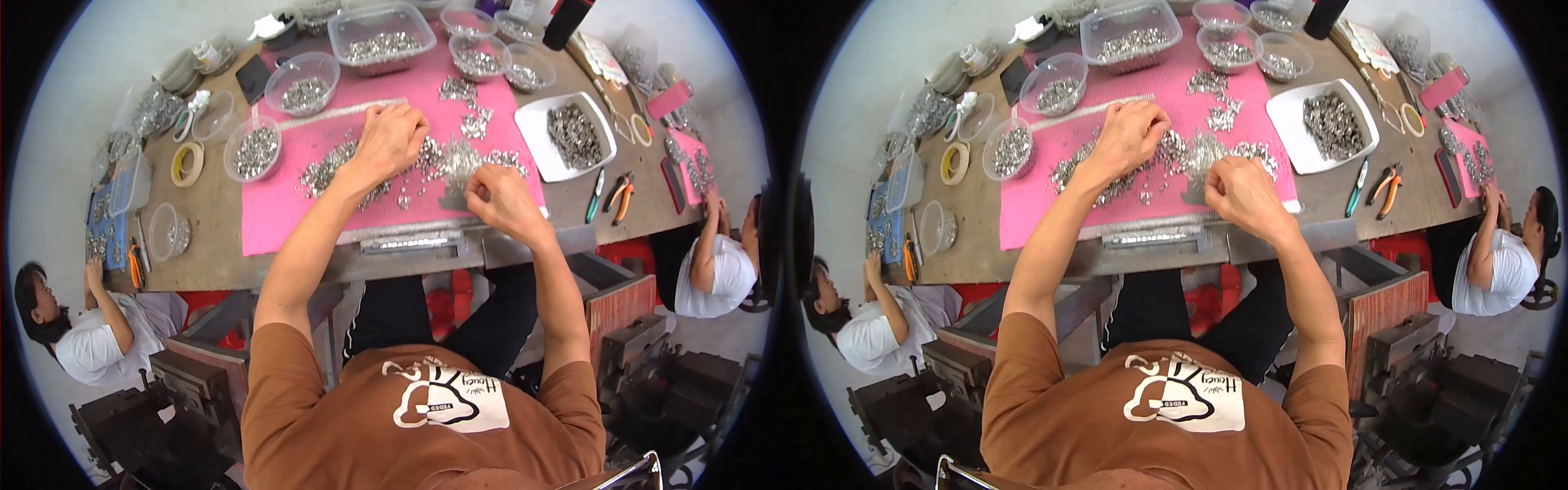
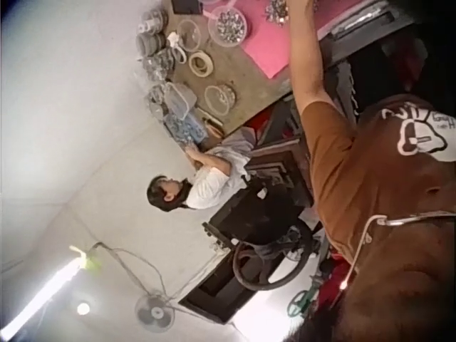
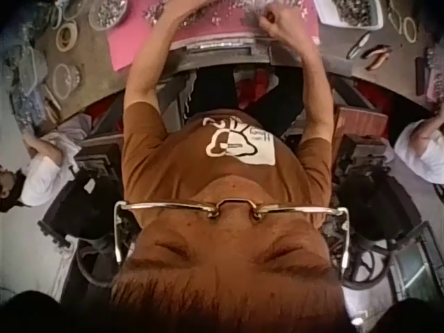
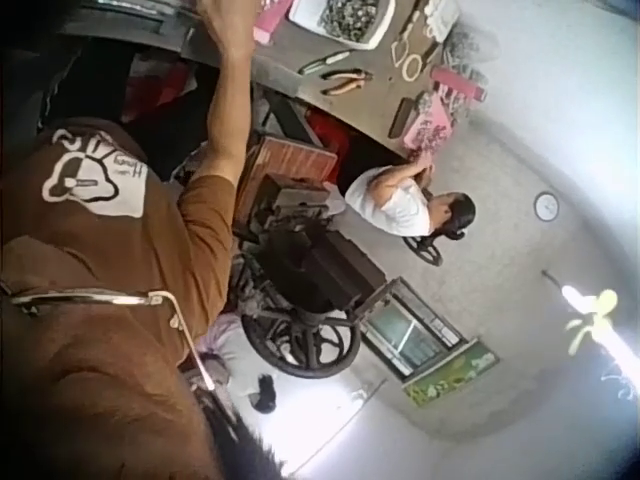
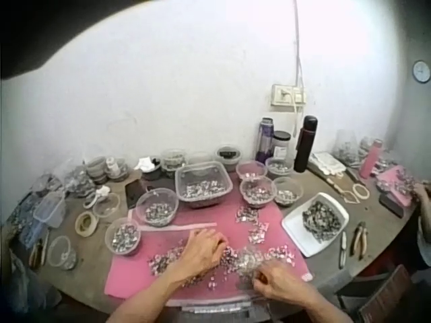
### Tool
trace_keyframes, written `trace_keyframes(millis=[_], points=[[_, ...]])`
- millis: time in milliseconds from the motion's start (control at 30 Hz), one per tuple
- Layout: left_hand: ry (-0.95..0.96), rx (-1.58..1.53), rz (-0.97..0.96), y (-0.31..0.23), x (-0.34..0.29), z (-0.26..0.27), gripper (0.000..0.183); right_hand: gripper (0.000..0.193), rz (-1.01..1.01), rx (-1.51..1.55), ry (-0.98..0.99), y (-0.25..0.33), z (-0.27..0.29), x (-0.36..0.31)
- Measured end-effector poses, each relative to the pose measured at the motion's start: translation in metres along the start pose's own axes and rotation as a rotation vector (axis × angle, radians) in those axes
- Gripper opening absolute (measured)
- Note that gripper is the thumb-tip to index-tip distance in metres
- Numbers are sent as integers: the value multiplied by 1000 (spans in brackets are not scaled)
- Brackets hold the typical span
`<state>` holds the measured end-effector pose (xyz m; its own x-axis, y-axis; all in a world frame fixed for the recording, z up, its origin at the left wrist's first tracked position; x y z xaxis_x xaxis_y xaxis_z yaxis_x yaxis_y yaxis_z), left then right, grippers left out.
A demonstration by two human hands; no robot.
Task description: The person assembles small metal buckles into a metal guide rail by hand, then processes them using a manual press machine.
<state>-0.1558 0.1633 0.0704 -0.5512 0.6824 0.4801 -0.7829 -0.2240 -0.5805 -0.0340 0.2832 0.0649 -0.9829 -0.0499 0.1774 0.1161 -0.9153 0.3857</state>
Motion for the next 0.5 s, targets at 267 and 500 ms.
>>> trace_keyframes(millis=[267, 500], points=[[-13, -304, 46, -82, -112, -4, 5, 6, 96, -97, -155, 0, -10, -42], [-82, -246, 63, -86, -129, -10, 7, 9, 115, -184, -240, 6, -7, -53]])
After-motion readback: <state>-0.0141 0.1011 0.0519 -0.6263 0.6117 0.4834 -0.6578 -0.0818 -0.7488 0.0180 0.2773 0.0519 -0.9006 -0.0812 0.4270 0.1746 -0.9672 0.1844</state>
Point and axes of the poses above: each hand's wrist, its own x-axis towards the middle knuckle, its own z-axis out of the back of the hand, y = z × x, the point moved 10 cm from there along x, towards the middle knuckle, and after that the axes turned 15 degrees about -x, right-handed, at the moved point
